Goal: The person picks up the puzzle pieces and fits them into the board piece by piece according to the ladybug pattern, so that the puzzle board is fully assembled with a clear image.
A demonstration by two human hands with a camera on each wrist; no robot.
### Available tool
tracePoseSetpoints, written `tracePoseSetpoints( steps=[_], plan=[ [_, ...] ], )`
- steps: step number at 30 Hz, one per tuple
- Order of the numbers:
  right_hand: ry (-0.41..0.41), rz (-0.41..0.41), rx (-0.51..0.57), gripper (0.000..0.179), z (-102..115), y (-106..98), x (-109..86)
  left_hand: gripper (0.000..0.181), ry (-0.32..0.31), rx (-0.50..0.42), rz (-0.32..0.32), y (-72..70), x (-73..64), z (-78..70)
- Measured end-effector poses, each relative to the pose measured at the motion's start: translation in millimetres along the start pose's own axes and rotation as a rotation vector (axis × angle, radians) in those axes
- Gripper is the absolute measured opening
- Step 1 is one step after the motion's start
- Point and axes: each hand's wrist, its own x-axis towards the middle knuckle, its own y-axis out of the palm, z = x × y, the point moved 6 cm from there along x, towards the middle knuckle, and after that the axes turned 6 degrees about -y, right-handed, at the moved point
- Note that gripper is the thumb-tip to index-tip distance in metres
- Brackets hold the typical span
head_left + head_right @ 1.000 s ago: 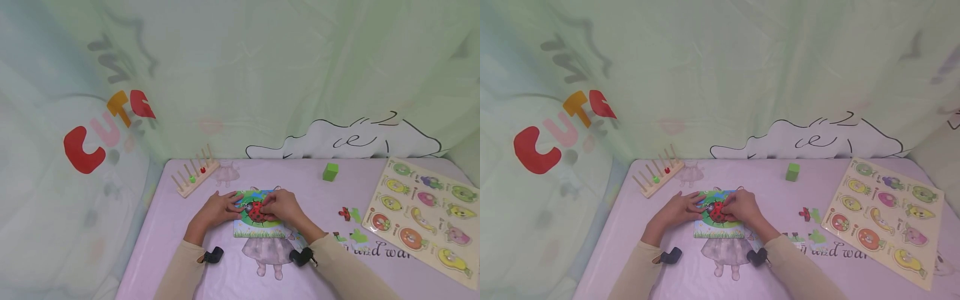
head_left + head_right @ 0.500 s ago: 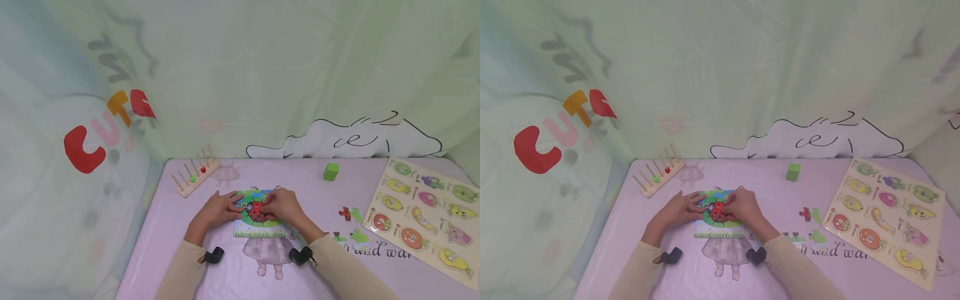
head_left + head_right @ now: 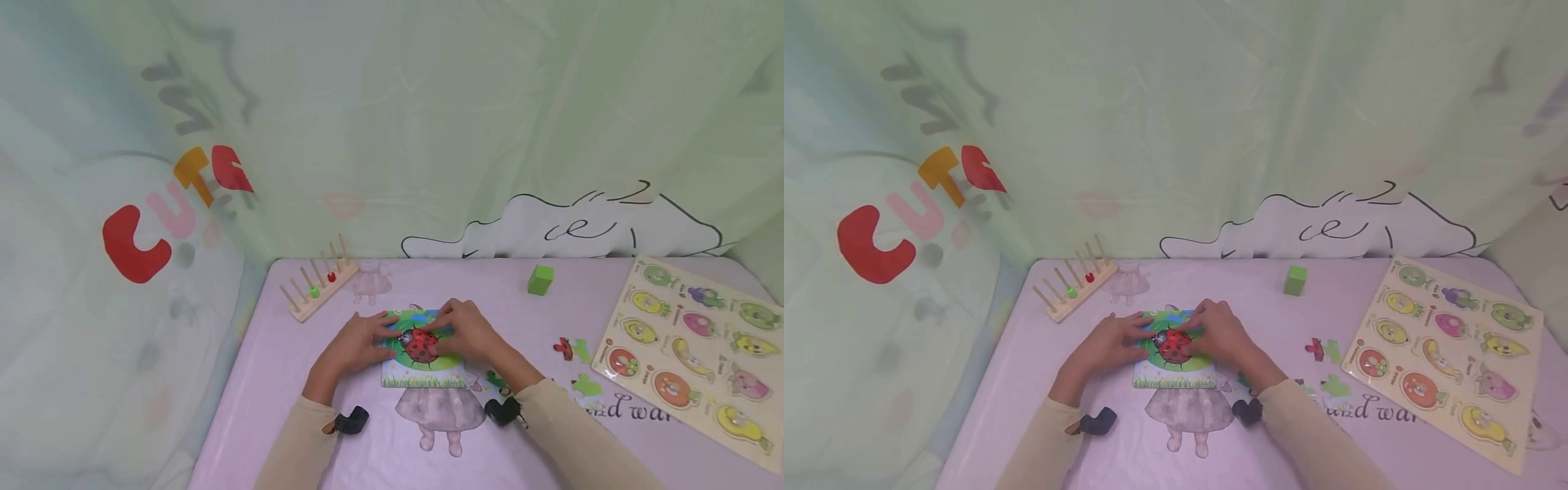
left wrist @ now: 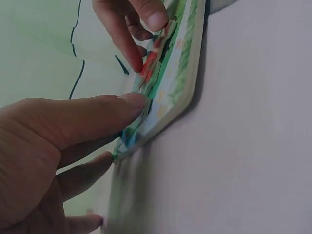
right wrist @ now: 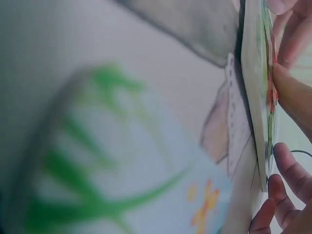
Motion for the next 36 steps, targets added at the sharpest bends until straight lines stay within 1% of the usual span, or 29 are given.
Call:
tracePoseSetpoints(
  steps=[1,3,6,8,10,14,17,23,26,31,36],
  plan=[
    [0.009,0.008,-0.006,0.038,-0.5,0.7,0.6,0.044,0.007,0.001,-0.013,-0.5,-0.6,-2.4],
    [0.016,0.019,-0.022,0.039,-0.5,1.4,1.6,0.042,0.034,0.031,-0.046,-1.0,-1.1,-8.0],
    [0.015,0.028,-0.052,0.039,1.0,0.3,2.8,0.037,0.086,0.079,-0.093,0.7,-1.0,-15.7],
    [0.018,0.034,-0.069,0.040,2.5,-1.0,2.9,0.035,0.106,0.105,-0.102,3.0,-0.6,-19.8],
    [0.017,0.040,-0.079,0.040,4.1,-1.9,3.1,0.034,0.109,0.108,-0.105,5.2,0.0,-22.5],
    [0.010,0.047,-0.088,0.040,6.3,-3.4,3.2,0.033,0.088,0.157,-0.129,6.8,1.2,-26.2],
    [0.003,0.048,-0.086,0.040,6.6,-4.6,3.4,0.033,0.054,0.172,-0.137,8.0,3.8,-26.5],
    [-0.007,0.063,-0.049,0.039,3.0,-5.4,6.4,0.036,-0.049,0.158,-0.099,10.3,7.5,-25.4],
    [-0.010,0.074,-0.048,0.039,1.0,-4.0,8.1,0.036,-0.076,0.160,-0.084,11.0,7.9,-25.1],
    [0.019,0.081,-0.068,0.039,-2.1,-1.6,10.3,0.040,-0.079,0.180,-0.081,11.8,9.0,-25.3],
    [0.062,0.089,-0.063,0.038,-5.4,-0.5,12.4,0.047,-0.075,0.251,-0.057,15.0,9.9,-28.0]
  ],
)
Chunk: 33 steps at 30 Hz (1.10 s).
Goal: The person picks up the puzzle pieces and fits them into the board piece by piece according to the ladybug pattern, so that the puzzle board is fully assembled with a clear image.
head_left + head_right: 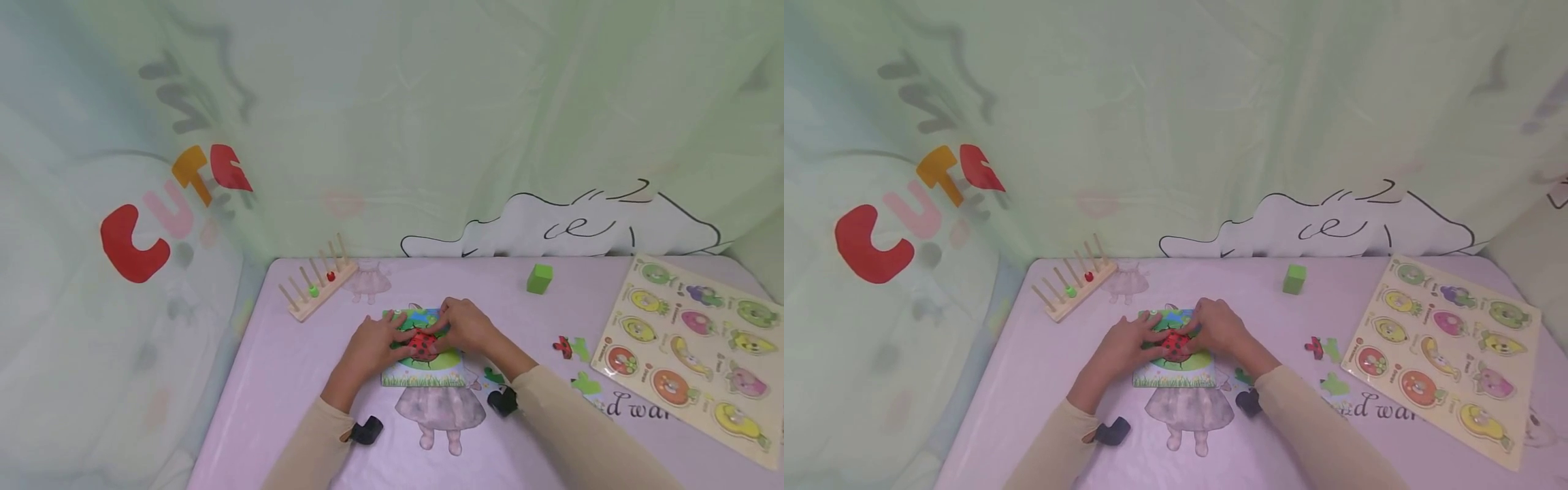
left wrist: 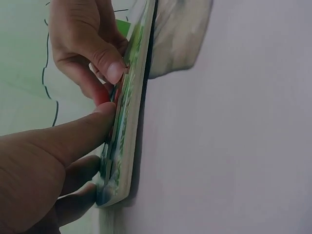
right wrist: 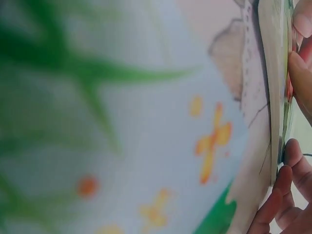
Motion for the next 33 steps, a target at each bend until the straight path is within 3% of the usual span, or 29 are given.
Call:
tracePoseSetpoints(
  steps=[9,20,33],
  plan=[
    [-0.012,-0.008,-0.022,0.034,-0.6,0.7,1.9,0.049,-0.006,0.144,0.006,-2.9,-3.3,-5.5],
    [0.130,-0.005,0.002,0.030,-1.2,3.2,3.7,0.050,-0.076,0.102,-0.009,0.7,-1.1,-0.6],
    [0.083,0.026,-0.027,0.033,7.9,-0.1,-3.2,0.047,-0.141,0.074,-0.004,-6.5,1.3,-3.9]
  ],
)
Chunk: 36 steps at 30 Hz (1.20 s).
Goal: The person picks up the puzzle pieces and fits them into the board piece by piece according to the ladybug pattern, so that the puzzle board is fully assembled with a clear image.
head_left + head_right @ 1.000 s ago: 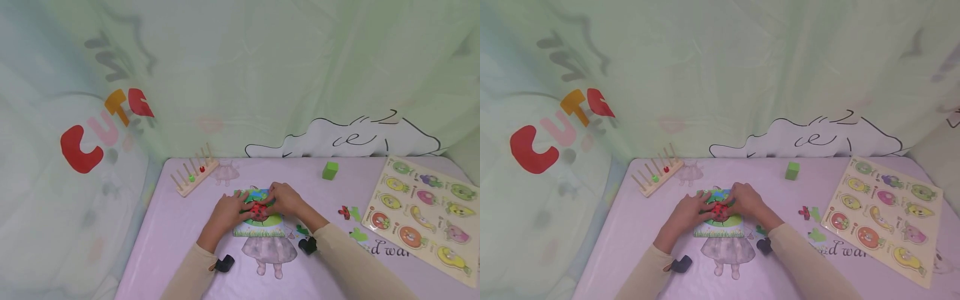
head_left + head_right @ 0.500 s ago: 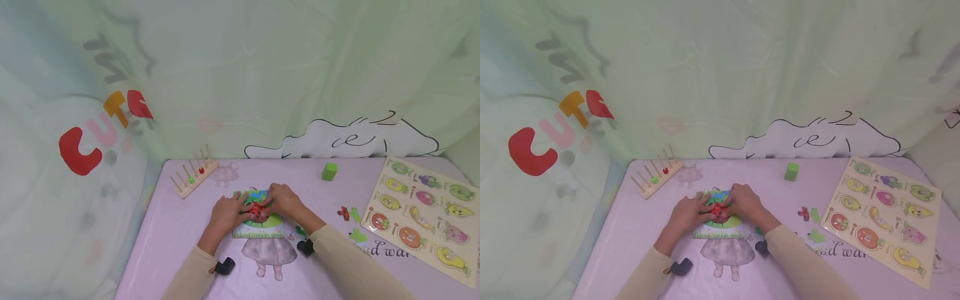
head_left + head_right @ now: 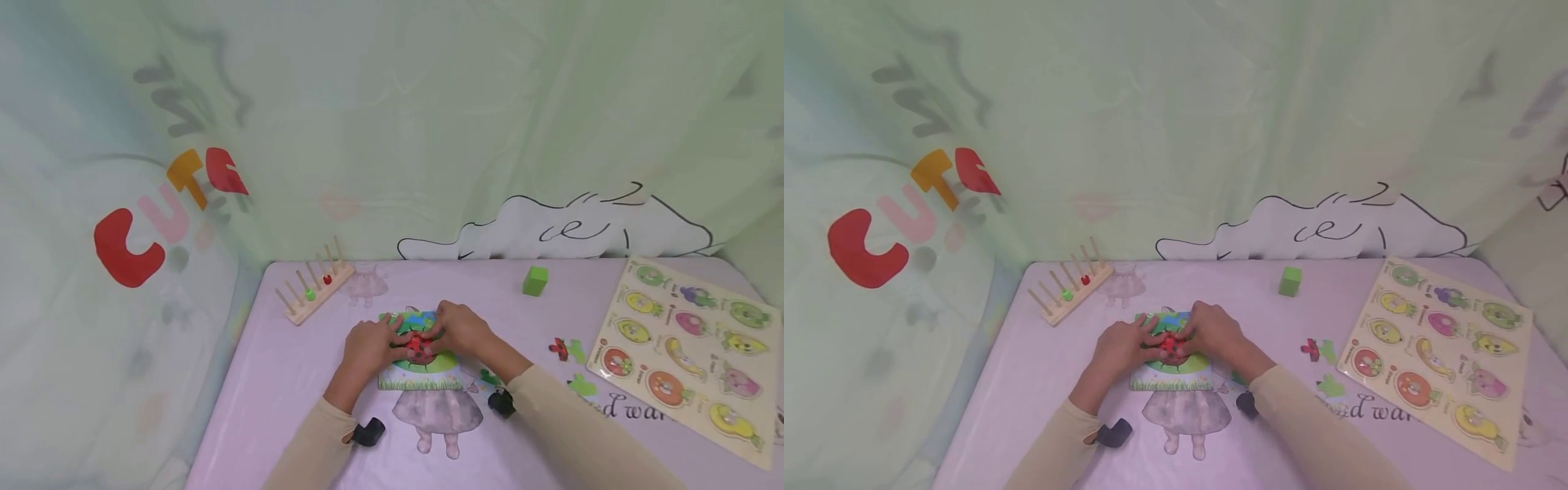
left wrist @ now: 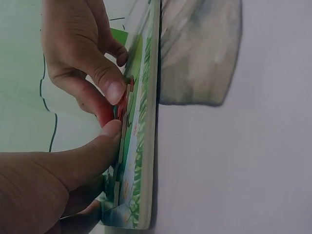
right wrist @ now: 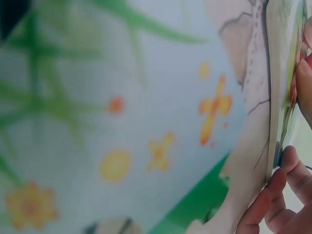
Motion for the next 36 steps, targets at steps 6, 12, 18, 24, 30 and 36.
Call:
tracePoseSetpoints(
  steps=[6,12,18,24,30,36],
  plan=[
    [-0.142,0.024,0.030,0.033,0.8,-5.7,-3.0,0.046,-0.004,0.005,0.018,1.3,0.6,-0.8],
    [-0.270,0.017,0.045,0.031,-9.1,-15.8,-12.9,0.046,0.010,0.008,0.020,0.8,-0.4,-2.0],
    [-0.262,-0.045,0.070,0.027,-27.6,-39.1,-33.1,0.045,0.006,-0.002,0.024,0.2,-1.0,-1.4],
    [-0.182,-0.110,0.023,0.029,-51.7,-64.0,-63.1,0.046,0.012,-0.022,0.016,0.1,-1.8,-0.4],
    [-0.085,-0.125,-0.078,0.034,-86.0,-80.2,-94.2,0.049,0.023,-0.011,0.022,1.6,-2.4,0.0],
    [-0.019,-0.133,-0.123,0.032,-115.5,-91.4,-118.6,0.049,0.030,-0.007,0.011,3.7,-3.1,1.2]
  ],
)
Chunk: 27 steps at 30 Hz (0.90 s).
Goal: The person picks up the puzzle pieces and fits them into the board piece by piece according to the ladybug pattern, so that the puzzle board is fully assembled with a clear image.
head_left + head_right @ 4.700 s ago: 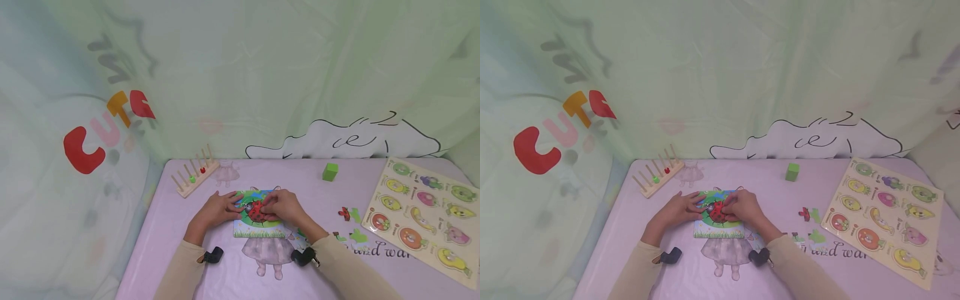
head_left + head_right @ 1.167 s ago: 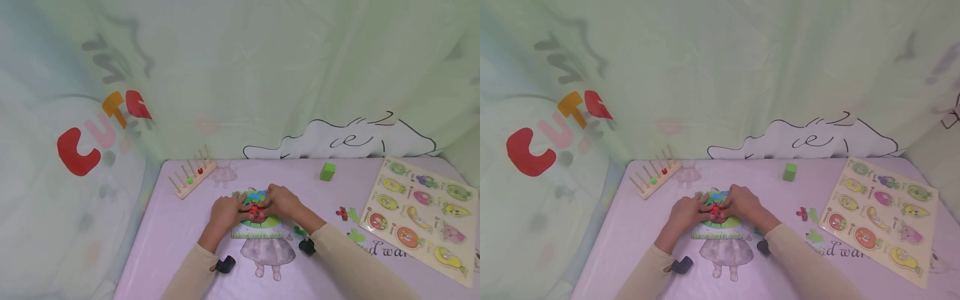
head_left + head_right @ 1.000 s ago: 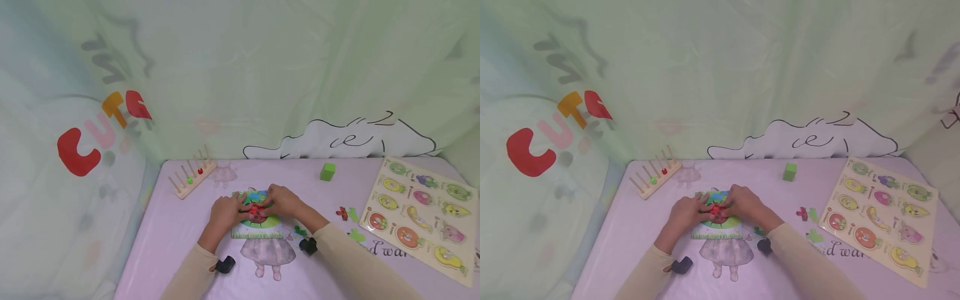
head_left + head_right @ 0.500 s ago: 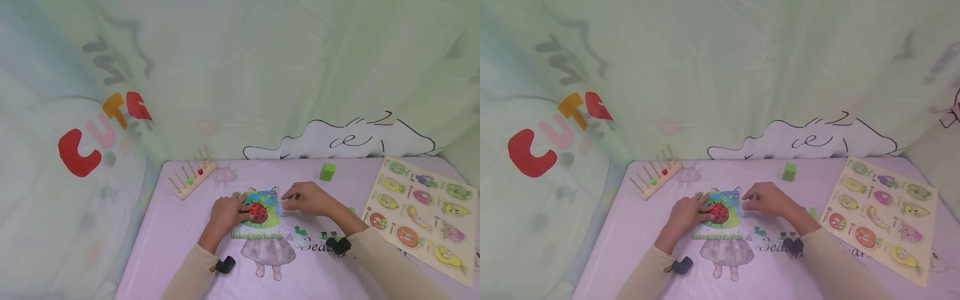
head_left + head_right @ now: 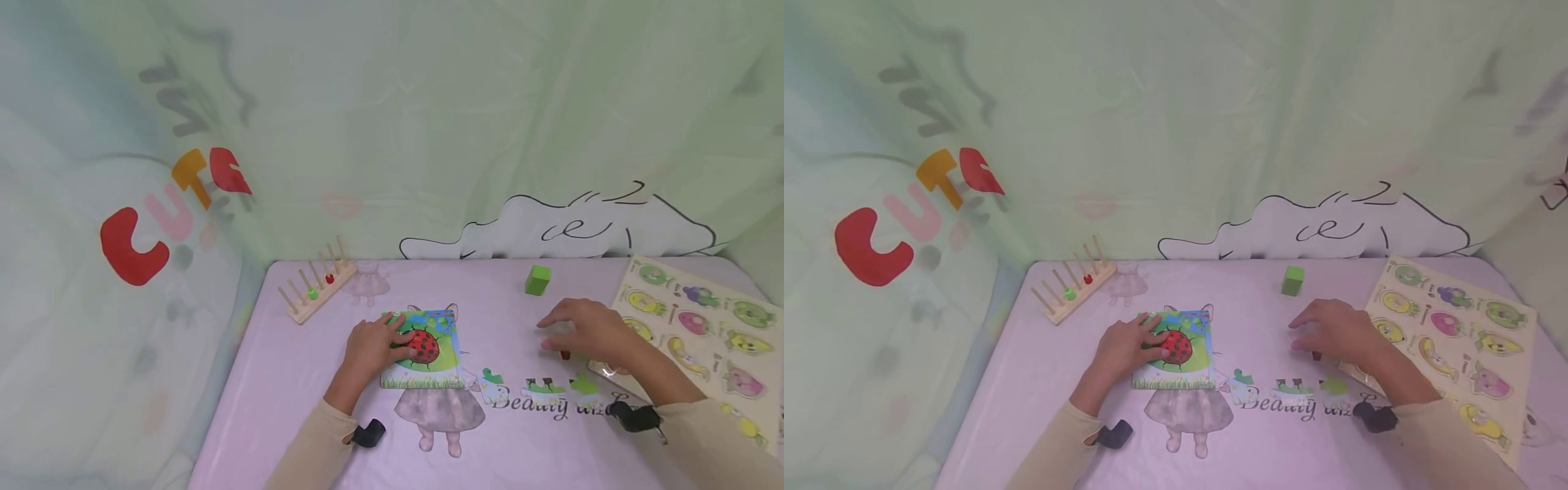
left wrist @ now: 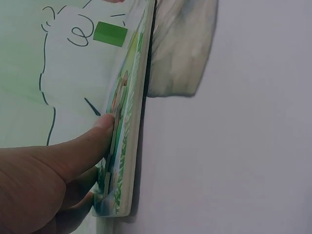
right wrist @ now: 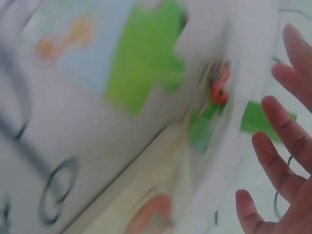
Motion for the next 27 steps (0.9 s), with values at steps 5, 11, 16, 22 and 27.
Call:
tracePoseSetpoints(
  steps=[5,11,16,22,27],
  plan=[
    [0.028,0.023,-0.028,0.035,-19.2,0.8,-10.3,0.048,0.005,-0.032,-0.017,0.0,-1.3,1.7],
    [0.088,0.071,-0.036,0.045,-38.7,6.1,-15.5,0.049,0.005,-0.035,-0.006,1.2,-0.8,2.0],
    [0.131,0.086,-0.036,0.048,-51.5,12.0,-16.5,0.049,0.004,-0.024,0.002,2.1,-0.2,2.2],
    [0.151,0.091,-0.049,0.049,-58.9,17.2,-15.2,0.050,0.004,-0.015,0.008,3.3,0.6,2.8],
    [0.130,0.070,-0.052,0.046,-60.5,19.1,-13.1,0.050,0.003,-0.005,0.013,3.0,0.9,2.4]
  ],
)
